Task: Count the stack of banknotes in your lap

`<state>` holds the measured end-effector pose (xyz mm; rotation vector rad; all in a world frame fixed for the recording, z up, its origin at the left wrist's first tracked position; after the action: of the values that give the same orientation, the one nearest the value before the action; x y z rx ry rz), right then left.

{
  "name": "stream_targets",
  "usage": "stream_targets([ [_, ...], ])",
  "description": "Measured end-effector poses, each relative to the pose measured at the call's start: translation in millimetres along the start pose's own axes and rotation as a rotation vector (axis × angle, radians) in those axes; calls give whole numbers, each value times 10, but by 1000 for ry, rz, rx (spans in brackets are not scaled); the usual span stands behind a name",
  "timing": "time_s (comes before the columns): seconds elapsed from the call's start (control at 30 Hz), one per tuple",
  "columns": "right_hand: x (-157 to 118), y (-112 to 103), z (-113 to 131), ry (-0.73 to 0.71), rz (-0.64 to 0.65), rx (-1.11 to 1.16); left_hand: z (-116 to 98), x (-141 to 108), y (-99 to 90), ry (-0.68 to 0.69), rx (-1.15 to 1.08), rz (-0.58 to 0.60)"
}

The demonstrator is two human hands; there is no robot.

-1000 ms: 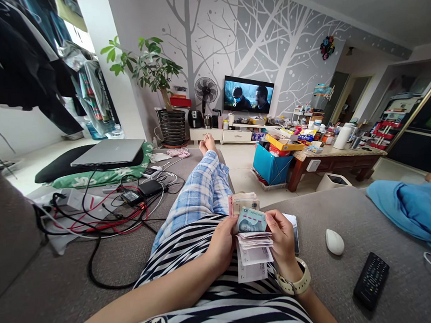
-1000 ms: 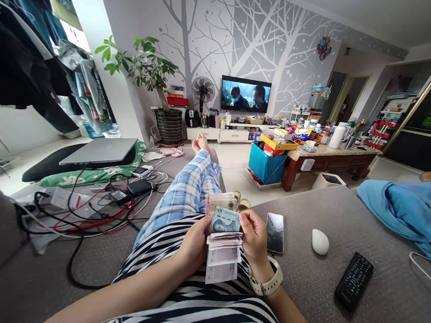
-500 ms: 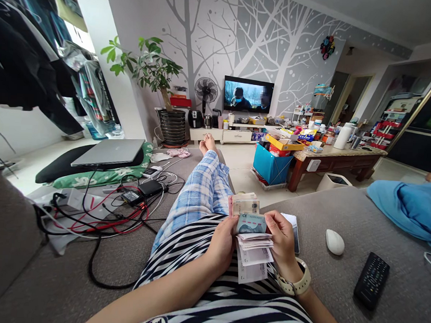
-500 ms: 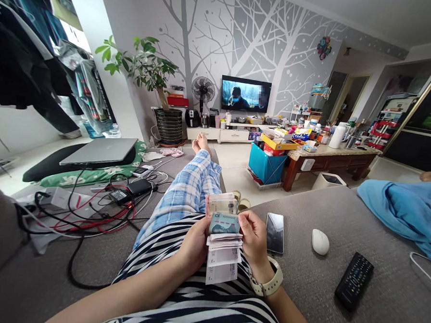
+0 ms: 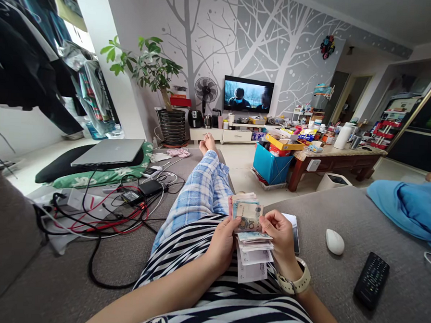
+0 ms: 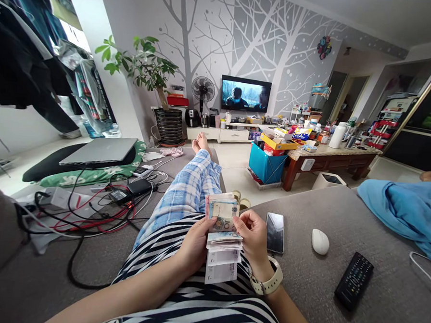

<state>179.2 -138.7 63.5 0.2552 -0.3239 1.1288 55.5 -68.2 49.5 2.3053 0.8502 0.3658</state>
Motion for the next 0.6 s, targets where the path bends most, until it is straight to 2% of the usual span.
stream_targets([
  [0.13, 34, -23, -37, 35, -48, 35, -30, -17, 43, -3, -1, 16],
  [0.6, 24, -20, 4, 47, -15, -62, -36, -17, 17, 4, 68, -17],
])
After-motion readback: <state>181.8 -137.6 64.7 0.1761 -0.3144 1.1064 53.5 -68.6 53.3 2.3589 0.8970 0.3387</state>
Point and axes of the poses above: each hand's wrist, its own x-axis towards the middle knuckle, its own y-axis out of the palm, z = x × y, the point moved 4 cm from there along x, towards the middle knuckle, and after that the axes turned 13 degrees about z, right-handed, at the moved point
